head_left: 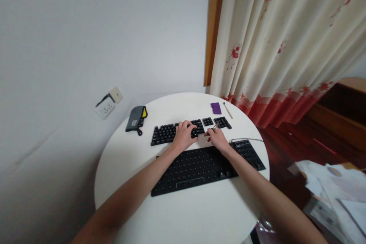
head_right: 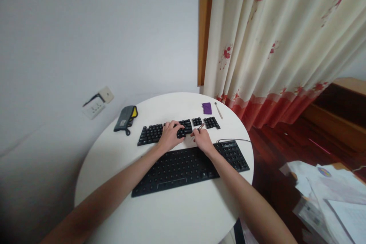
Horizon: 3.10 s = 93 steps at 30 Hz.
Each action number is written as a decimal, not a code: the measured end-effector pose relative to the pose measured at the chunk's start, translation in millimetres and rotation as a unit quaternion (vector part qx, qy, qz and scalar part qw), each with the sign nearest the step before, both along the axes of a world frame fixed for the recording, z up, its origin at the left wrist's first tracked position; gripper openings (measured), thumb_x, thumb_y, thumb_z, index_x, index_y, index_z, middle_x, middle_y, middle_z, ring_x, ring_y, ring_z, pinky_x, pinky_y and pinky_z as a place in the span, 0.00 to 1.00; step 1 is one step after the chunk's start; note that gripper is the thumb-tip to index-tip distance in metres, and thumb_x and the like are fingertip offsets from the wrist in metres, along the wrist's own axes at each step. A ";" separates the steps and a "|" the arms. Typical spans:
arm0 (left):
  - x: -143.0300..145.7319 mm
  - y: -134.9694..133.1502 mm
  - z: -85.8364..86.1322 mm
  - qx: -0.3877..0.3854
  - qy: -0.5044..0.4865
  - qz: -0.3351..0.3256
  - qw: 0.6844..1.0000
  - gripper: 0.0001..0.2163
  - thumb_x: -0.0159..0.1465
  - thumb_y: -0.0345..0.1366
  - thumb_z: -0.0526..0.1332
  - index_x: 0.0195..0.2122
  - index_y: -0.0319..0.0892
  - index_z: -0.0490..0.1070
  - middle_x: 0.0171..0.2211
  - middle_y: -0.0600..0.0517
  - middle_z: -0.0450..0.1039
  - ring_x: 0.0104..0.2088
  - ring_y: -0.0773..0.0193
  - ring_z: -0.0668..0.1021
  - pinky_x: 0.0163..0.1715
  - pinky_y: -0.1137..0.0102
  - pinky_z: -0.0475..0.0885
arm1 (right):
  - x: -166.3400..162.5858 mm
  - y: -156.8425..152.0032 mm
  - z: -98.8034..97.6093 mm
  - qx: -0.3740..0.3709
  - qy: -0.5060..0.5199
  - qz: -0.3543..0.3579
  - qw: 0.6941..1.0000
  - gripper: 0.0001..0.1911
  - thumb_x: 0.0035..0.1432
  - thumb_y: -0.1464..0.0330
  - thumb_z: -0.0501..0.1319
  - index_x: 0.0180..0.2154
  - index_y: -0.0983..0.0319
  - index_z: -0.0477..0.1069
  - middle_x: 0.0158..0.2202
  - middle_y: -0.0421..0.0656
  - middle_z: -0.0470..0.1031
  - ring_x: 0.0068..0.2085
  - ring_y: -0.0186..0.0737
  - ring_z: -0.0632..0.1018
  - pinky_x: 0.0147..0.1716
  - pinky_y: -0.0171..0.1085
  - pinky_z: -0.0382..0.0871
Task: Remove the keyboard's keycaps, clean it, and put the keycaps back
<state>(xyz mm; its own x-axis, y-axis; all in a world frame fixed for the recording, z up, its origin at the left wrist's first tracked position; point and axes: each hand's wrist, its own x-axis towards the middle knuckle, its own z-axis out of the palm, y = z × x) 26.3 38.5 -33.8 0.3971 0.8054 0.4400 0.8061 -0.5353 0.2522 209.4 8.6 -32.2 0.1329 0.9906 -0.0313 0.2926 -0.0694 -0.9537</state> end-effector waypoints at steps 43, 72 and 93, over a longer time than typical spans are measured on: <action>3.9 -1.4 2.2 0.009 -0.087 -0.102 0.991 0.13 0.62 0.29 0.59 0.48 0.43 0.71 0.44 0.49 0.69 0.48 0.56 0.67 0.53 0.60 0.64 | 44.6 -148.3 1.4 0.059 -0.144 0.043 0.987 0.12 0.63 0.60 0.54 0.32 0.60 0.69 0.20 0.39 0.70 0.20 0.38 0.71 0.21 0.35 0.60; 3.3 -2.5 6.2 0.008 -0.169 -0.231 0.958 0.08 0.68 0.35 0.56 0.43 0.41 0.72 0.38 0.48 0.74 0.41 0.61 0.73 0.47 0.62 0.68 | 27.6 -77.5 26.4 0.109 0.043 -0.047 0.992 0.19 0.60 0.55 0.57 0.31 0.65 0.73 0.28 0.47 0.79 0.26 0.40 0.78 0.28 0.36 0.71; 9.9 -10.7 0.9 -0.074 -0.181 -0.232 0.953 0.05 0.61 0.36 0.66 0.38 0.43 0.76 0.36 0.50 0.77 0.38 0.60 0.76 0.43 0.64 0.70 | -7.9 -34.2 -4.6 0.164 -0.032 -0.025 0.986 0.21 0.64 0.57 0.52 0.31 0.65 0.75 0.28 0.49 0.79 0.29 0.42 0.78 0.31 0.36 0.69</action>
<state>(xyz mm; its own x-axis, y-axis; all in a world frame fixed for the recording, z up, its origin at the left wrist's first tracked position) 36.2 27.8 -33.0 0.5691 0.6442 0.5110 0.3370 -0.7496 0.5697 201.6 -25.6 -36.8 0.1723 0.9387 0.2987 0.3562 0.2234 -0.9073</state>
